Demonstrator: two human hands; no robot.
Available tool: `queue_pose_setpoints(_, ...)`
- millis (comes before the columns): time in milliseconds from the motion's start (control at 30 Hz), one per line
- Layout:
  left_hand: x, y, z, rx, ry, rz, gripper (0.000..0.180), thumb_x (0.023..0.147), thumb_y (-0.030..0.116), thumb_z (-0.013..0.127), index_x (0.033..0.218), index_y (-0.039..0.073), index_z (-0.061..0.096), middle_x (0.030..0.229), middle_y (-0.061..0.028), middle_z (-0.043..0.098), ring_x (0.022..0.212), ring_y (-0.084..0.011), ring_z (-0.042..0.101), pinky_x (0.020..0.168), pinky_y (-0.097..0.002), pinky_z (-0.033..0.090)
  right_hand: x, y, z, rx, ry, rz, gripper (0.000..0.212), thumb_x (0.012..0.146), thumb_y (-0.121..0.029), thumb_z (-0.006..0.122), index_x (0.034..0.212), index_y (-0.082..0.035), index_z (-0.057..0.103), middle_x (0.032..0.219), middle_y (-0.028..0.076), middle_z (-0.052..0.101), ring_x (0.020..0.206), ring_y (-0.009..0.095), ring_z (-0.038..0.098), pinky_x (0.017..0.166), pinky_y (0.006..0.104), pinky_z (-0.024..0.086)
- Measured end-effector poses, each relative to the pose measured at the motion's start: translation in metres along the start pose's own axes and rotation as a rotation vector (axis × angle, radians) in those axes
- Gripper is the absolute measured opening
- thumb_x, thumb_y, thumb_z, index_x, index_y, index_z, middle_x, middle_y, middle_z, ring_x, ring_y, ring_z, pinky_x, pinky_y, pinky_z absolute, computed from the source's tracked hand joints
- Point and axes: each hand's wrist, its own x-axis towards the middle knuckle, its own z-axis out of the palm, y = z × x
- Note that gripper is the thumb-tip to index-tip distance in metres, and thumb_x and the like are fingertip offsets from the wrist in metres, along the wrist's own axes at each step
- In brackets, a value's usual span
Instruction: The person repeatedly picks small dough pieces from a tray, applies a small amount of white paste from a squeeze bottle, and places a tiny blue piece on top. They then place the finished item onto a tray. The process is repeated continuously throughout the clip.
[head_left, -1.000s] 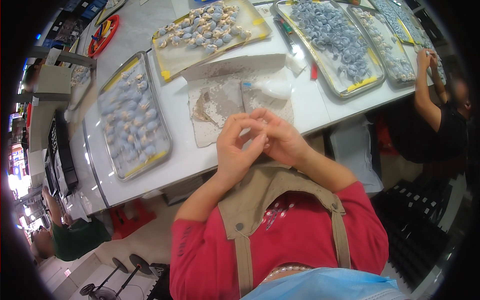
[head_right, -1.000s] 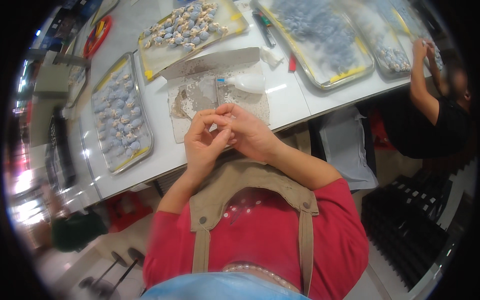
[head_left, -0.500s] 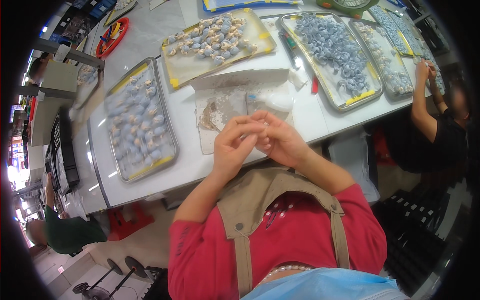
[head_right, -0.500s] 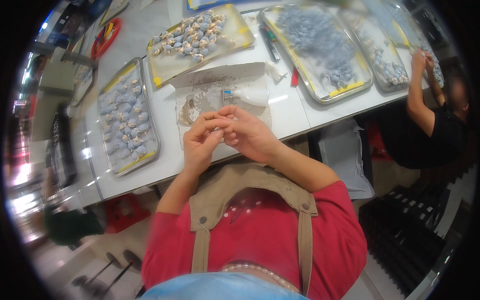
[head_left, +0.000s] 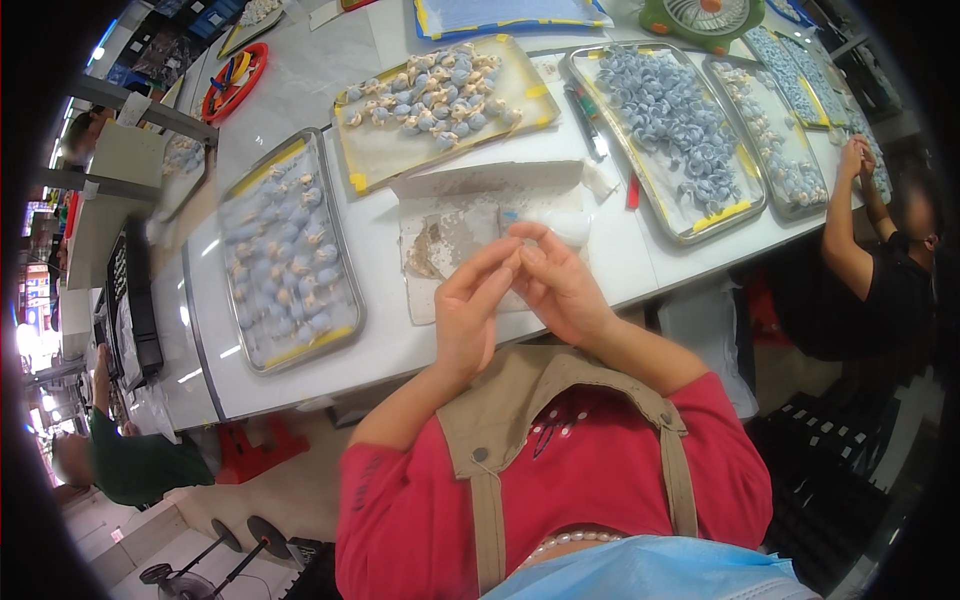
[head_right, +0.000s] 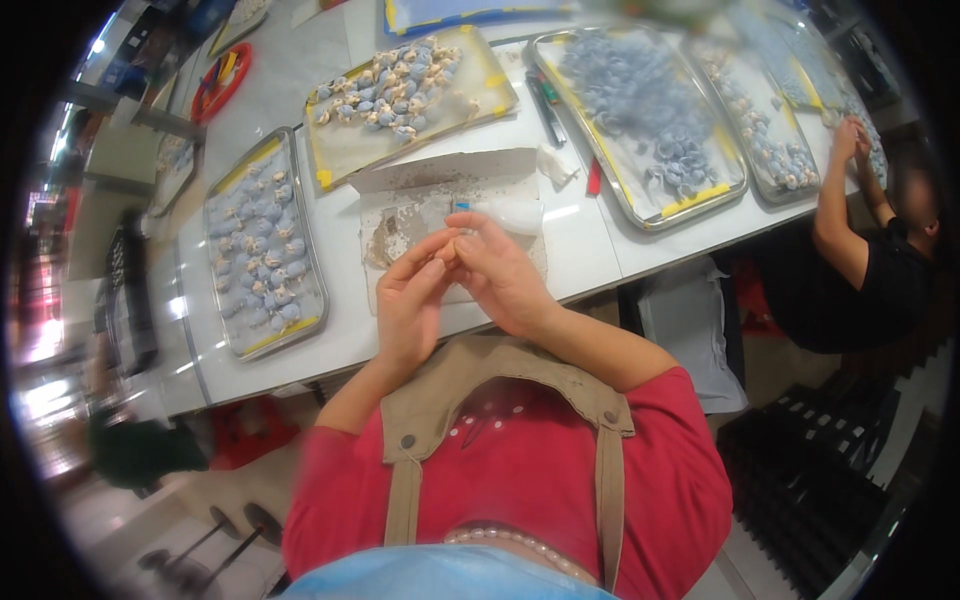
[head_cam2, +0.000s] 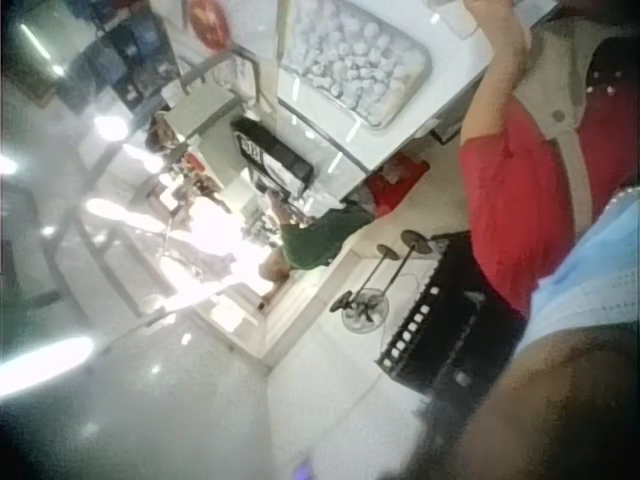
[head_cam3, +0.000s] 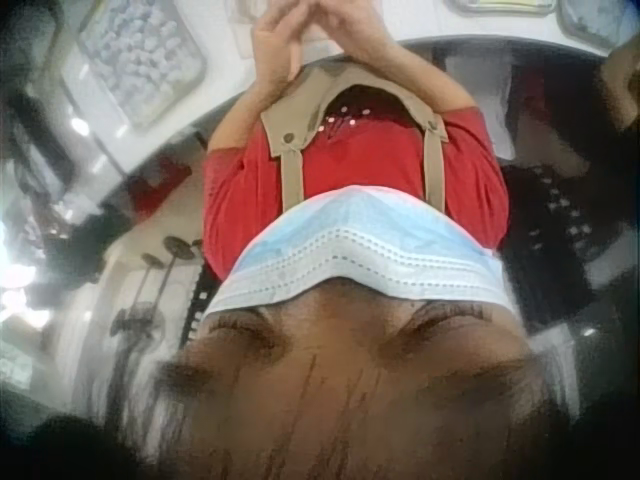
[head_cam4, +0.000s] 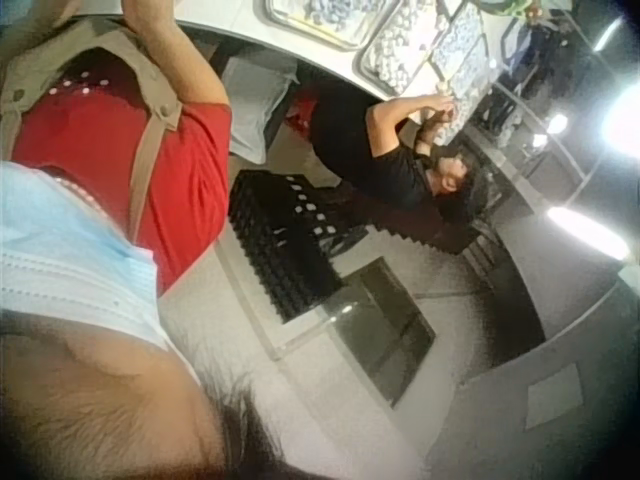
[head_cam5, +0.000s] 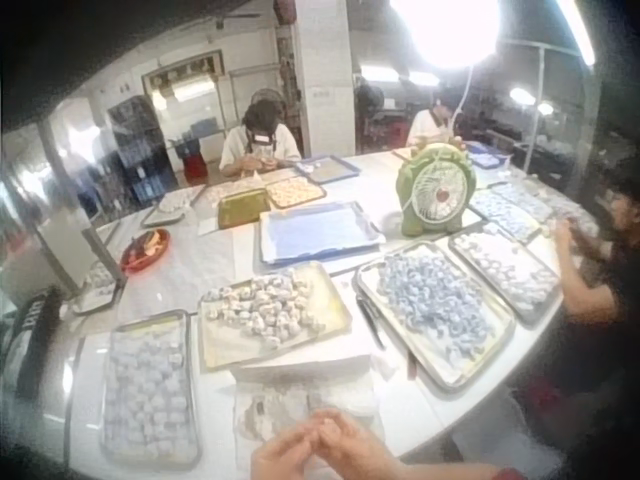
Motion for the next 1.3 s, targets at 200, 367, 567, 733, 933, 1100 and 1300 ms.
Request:
queue_pose_setpoints(200, 0.007, 0.012, 0.005, -0.203, -0.049, -0.165, 0.038, 0.090, 0.018, 0.049, 0.123, 0.000, 0.045, 0.113, -0.0079, 0.054, 0.108, -0.0178, 0.049, 0.096, -0.0373, 0.035, -0.001, 0.009, 0.001, -0.146, -0.018, -0.153, 0.039, 0.093, -0.014, 0.046, 0.128, -0.005, 0.031, 0.108, 0.007, 0.059, 0.101, 0.014, 0.051, 0.088, 0.0296, 0.038)
queue_pose_setpoints(367, 0.007, 0.018, 0.011, -0.247, -0.028, -0.191, 0.038, 0.089, 0.021, 0.048, 0.122, 0.002, 0.046, 0.111, -0.0056, 0.054, 0.109, -0.0169, 0.047, 0.096, -0.0389, 0.035, 0.001, 0.012, 0.002, -0.241, -0.031, -0.233, 0.038, 0.094, -0.010, 0.043, 0.129, -0.004, 0.031, 0.112, 0.009, 0.058, 0.103, 0.014, 0.050, 0.090, 0.0289, 0.038)
queue_pose_setpoints(567, 0.008, 0.024, 0.001, -0.406, -0.174, -0.265, 0.036, 0.087, 0.020, 0.049, 0.118, 0.002, 0.051, 0.119, -0.0057, 0.051, 0.116, -0.0183, 0.042, 0.096, -0.0384, 0.032, -0.007, 0.013, 0.004, -0.673, -0.080, -0.439, 0.040, 0.091, 0.000, 0.043, 0.129, -0.002, 0.032, 0.111, 0.012, 0.058, 0.102, 0.016, 0.054, 0.086, 0.0278, 0.044)
queue_pose_setpoints(733, 0.008, 0.028, 0.005, -0.432, -0.159, -0.292, 0.032, 0.087, 0.018, 0.048, 0.116, 0.004, 0.051, 0.114, -0.0070, 0.053, 0.110, -0.0201, 0.046, 0.098, -0.0429, 0.034, -0.007, 0.012, 0.005, -0.726, -0.100, -0.496, 0.043, 0.089, 0.005, 0.042, 0.131, -0.002, 0.032, 0.110, 0.013, 0.059, 0.100, 0.017, 0.056, 0.087, 0.0287, 0.044)
queue_pose_setpoints(933, 0.011, 0.028, 0.001, -0.357, -0.248, -0.225, 0.034, 0.092, 0.018, 0.048, 0.122, 0.003, 0.048, 0.118, -0.0094, 0.053, 0.111, -0.0219, 0.049, 0.098, -0.0401, 0.036, 0.000, -0.001, 0.009, -0.852, -0.163, -0.593, 0.043, 0.088, 0.005, 0.043, 0.130, -0.001, 0.034, 0.110, 0.014, 0.059, 0.097, 0.017, 0.058, 0.082, 0.0271, 0.046)
queue_pose_setpoints(1100, 0.073, 0.075, -0.021, 0.321, -0.113, -0.018, 0.029, 0.092, 0.014, 0.049, 0.116, 0.000, 0.054, 0.100, -0.0099, 0.064, 0.093, -0.0188, 0.060, 0.086, -0.0343, 0.046, 0.048, -0.042, 0.013, -1.041, -0.092, -0.506, 0.025, 0.089, -0.007, 0.050, 0.113, -0.002, 0.054, 0.098, 0.010, 0.065, 0.093, 0.013, 0.060, 0.076, 0.0254, 0.047)
queue_pose_setpoints(1300, 0.234, 0.107, -0.079, 1.592, 0.287, 0.559, 0.041, 0.084, 0.039, 0.056, 0.117, 0.014, 0.058, 0.121, -0.0146, 0.053, 0.114, -0.0262, 0.047, 0.096, -0.0468, 0.034, 0.210, -0.092, 0.009, -1.701, -0.020, -0.689, 0.034, 0.088, -0.031, 0.055, 0.112, -0.008, 0.058, 0.119, 0.012, 0.056, 0.115, 0.026, 0.048, 0.092, 0.0384, 0.039)
